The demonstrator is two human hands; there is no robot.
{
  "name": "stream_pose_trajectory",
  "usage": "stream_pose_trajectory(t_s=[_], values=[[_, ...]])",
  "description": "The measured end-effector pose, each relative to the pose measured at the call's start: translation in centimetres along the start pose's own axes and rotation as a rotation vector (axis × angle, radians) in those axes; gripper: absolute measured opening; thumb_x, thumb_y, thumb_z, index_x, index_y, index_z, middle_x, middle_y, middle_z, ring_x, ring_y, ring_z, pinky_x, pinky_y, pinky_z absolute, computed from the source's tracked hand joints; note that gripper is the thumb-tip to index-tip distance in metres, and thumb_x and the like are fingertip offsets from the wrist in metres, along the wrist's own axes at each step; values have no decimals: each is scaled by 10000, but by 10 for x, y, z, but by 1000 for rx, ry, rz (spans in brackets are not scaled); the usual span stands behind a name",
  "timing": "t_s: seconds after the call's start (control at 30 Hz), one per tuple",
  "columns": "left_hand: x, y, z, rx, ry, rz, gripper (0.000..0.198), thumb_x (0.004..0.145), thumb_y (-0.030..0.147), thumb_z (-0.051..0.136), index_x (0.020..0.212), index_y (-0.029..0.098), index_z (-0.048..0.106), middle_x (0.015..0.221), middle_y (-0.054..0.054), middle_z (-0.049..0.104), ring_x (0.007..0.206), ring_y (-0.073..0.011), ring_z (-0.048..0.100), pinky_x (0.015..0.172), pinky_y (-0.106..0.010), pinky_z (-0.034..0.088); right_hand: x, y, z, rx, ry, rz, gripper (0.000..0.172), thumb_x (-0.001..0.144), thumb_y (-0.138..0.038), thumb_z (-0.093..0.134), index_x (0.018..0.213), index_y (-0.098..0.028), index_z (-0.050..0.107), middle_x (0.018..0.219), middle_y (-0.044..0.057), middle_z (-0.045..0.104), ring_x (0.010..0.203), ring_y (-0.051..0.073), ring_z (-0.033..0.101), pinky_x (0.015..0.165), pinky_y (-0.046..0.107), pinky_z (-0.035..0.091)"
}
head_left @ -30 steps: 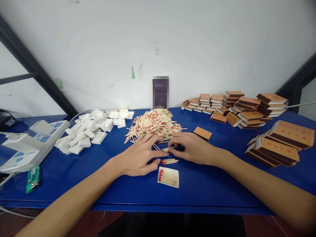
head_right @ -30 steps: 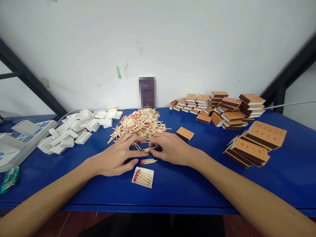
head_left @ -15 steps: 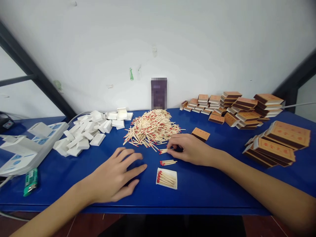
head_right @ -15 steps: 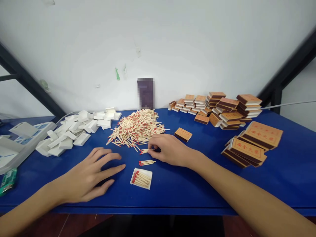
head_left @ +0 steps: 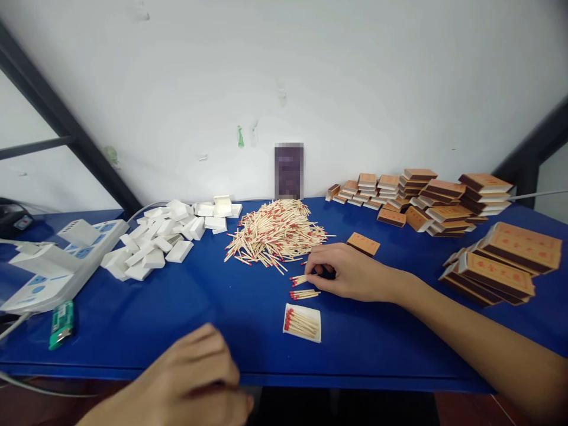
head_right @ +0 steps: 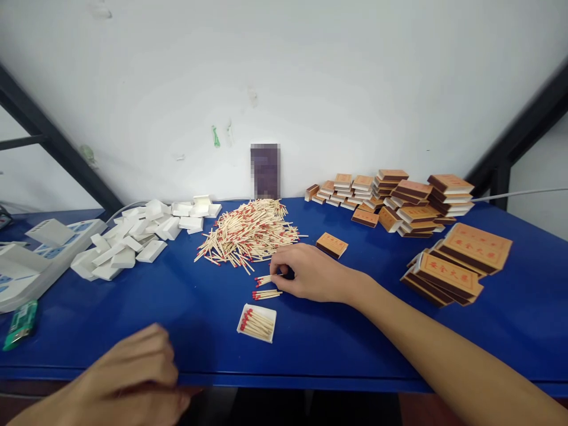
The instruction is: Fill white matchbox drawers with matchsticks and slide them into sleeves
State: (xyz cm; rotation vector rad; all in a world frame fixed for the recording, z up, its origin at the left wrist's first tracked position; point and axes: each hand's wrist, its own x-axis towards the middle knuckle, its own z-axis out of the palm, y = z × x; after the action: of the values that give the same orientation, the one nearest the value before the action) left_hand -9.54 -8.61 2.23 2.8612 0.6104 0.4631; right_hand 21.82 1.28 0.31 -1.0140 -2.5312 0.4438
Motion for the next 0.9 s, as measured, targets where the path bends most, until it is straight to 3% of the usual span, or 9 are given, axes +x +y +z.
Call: stream_pose_trajectory(t_s=[0.13,0.23,0.3,0.5,0.7,0.9], values=[[71,-44,-17,53,121,57,158,935,194,537,945,196,695,762,-29,645,712,-144,553,677,-303,430,0,2,1,2,-4,-7,119,883,-195,561,794,-178,638,707,1,588,642,129,494,604,252,358],[113,-79,-9,60,148,55,165,934,218,542,867,179,687,768,-15,644,722,-130,558,695,-284,421,1,0,1,10,-9,7,126,892,-196,550,816,-181,649,691,-7,587,626,125,488,596,250,352],[129,-93,0,57,114,59,170,924,243,546,853,169,682,766,-14,639,723,-131,561,686,-274,420,1,-2,0,13,-13,24,128,895,-195,547,822,-185,652,681,-12,585,621,124,487,593,249,351],[123,-96,18,183,100,82,215,933,235,483,910,160,684,826,-43,628,795,-167,555,732,-297,422,0,-4,2,0,15,17,111,891,-199,550,854,-187,654,734,9,597,662,136,512,608,251,372],[112,-90,18,221,124,90,211,932,227,482,949,162,683,829,-39,619,775,-162,544,739,-297,431,-1,-3,5,6,44,-7,111,893,-189,541,888,-189,652,774,15,616,688,139,535,632,257,398],[113,-86,22,256,38,105,201,900,246,506,934,180,693,806,-36,600,757,-164,556,718,-298,440,-1,-1,6,-34,43,-1,123,893,-198,534,888,-188,657,751,17,601,681,146,536,618,264,394]])
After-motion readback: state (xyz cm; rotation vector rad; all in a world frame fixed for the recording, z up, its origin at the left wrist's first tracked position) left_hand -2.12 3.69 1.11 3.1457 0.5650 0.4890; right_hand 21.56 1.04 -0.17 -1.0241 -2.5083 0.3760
